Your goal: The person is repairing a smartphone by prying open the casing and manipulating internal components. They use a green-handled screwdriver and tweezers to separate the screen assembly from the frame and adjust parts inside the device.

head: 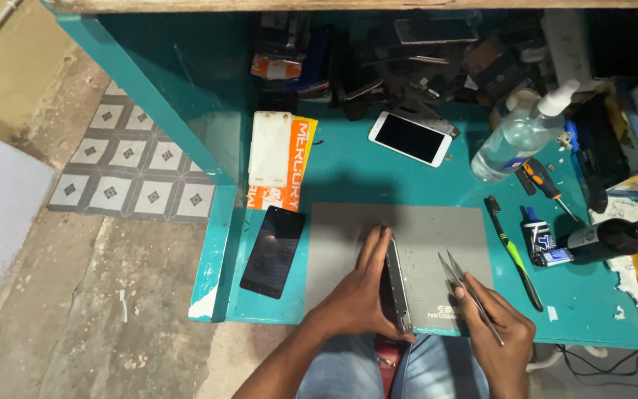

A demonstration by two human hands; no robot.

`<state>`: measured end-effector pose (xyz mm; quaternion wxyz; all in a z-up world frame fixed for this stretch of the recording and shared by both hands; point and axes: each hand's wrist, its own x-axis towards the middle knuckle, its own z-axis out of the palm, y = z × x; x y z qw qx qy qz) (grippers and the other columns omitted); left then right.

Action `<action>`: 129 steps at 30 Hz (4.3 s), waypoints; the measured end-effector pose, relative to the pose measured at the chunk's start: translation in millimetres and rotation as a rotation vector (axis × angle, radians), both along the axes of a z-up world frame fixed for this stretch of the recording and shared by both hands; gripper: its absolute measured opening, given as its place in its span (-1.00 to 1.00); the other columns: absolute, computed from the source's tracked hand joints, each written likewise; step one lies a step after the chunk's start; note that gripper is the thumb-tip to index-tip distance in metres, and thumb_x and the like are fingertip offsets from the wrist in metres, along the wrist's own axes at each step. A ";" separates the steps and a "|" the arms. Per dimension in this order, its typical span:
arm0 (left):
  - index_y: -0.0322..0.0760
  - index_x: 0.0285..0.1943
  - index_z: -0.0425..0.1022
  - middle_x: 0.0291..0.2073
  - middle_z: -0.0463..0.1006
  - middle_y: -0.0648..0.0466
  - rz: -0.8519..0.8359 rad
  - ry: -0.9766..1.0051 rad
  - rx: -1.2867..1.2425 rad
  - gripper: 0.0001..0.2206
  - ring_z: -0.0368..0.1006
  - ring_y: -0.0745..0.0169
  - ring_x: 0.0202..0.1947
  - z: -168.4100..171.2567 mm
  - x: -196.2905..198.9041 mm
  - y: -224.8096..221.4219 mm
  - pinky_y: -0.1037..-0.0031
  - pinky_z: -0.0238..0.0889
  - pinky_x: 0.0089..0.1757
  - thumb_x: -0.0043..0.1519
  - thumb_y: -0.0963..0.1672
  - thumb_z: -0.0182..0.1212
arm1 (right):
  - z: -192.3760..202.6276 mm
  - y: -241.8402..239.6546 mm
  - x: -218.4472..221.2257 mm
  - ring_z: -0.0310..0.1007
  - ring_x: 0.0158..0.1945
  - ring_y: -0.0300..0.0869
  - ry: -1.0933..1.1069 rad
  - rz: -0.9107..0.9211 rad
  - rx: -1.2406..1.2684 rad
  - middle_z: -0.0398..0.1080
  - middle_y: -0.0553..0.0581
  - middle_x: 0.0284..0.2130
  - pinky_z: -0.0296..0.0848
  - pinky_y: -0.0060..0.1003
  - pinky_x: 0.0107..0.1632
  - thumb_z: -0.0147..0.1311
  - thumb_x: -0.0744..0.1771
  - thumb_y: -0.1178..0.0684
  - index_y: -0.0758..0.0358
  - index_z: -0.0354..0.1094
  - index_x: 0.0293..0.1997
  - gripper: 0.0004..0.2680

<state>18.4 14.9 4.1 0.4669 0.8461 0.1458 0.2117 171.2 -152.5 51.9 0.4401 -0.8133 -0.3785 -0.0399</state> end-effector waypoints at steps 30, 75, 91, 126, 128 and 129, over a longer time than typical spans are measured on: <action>-0.17 0.66 -0.17 0.58 -0.34 -0.42 -0.020 -0.130 0.047 0.36 -0.25 -0.53 0.59 -1.1 -1.8 0.6 0.02 -0.01 0.42 -0.34 0.10 0.72 | -8.8 -3.6 5.6 0.62 -0.15 -0.15 -0.007 0.114 0.101 0.59 0.27 -0.12 0.52 -0.35 -0.10 0.21 0.30 0.18 0.40 0.49 0.10 -0.74; -0.31 0.70 -0.41 0.64 -0.42 -0.46 -0.040 -0.143 0.068 0.47 -0.36 -0.53 0.65 -12.5 4.7 3.7 0.00 -0.06 0.47 -0.28 0.09 0.75 | -60.4 14.1 -1.0 0.69 -0.12 0.04 -0.118 0.481 -0.019 0.61 0.34 -0.18 0.66 -0.14 -0.15 0.28 0.23 0.11 0.46 0.40 0.12 -0.63; -0.41 0.65 -0.66 0.61 -0.53 -0.47 -0.053 0.037 0.017 0.56 -0.34 -0.55 0.61 -18.9 3.7 2.6 0.00 0.02 0.39 -0.28 0.19 0.66 | -69.9 11.8 1.5 0.58 0.03 0.16 -0.052 0.435 -0.118 0.53 0.46 -0.08 0.64 -0.07 -0.03 0.25 0.25 0.10 0.43 0.41 0.12 -0.65; -0.58 0.63 -0.72 0.65 -0.55 -0.46 -0.023 -0.060 0.043 0.59 -0.50 -0.47 0.66 -8.2 -6.2 0.8 0.07 -0.09 0.46 -0.24 0.20 0.63 | -60.5 15.9 -12.4 0.68 -0.12 -0.01 -0.066 0.175 -0.061 0.60 0.36 -0.23 0.65 -0.21 -0.11 0.25 0.25 0.13 0.34 0.53 -0.01 -0.75; -0.58 0.62 -0.73 0.64 -0.55 -0.45 -0.022 -0.037 0.062 0.60 -0.53 -0.47 0.65 -5.4 -7.0 0.9 0.06 -0.13 0.46 -0.26 0.19 0.65 | -60.2 14.2 -8.3 0.67 -0.11 -0.02 -0.070 0.210 -0.076 0.60 0.36 -0.23 0.67 -0.22 -0.12 0.24 0.25 0.13 0.34 0.53 0.00 -0.76; -0.58 0.62 -0.73 0.64 -0.55 -0.45 -0.023 -0.024 0.073 0.61 -0.54 -0.48 0.64 -4.5 -7.4 1.3 0.06 -0.16 0.45 -0.27 0.19 0.66 | -60.1 14.2 -7.1 0.67 -0.11 -0.03 -0.072 0.227 -0.081 0.60 0.36 -0.23 0.68 -0.23 -0.13 0.24 0.26 0.13 0.33 0.53 0.00 -0.76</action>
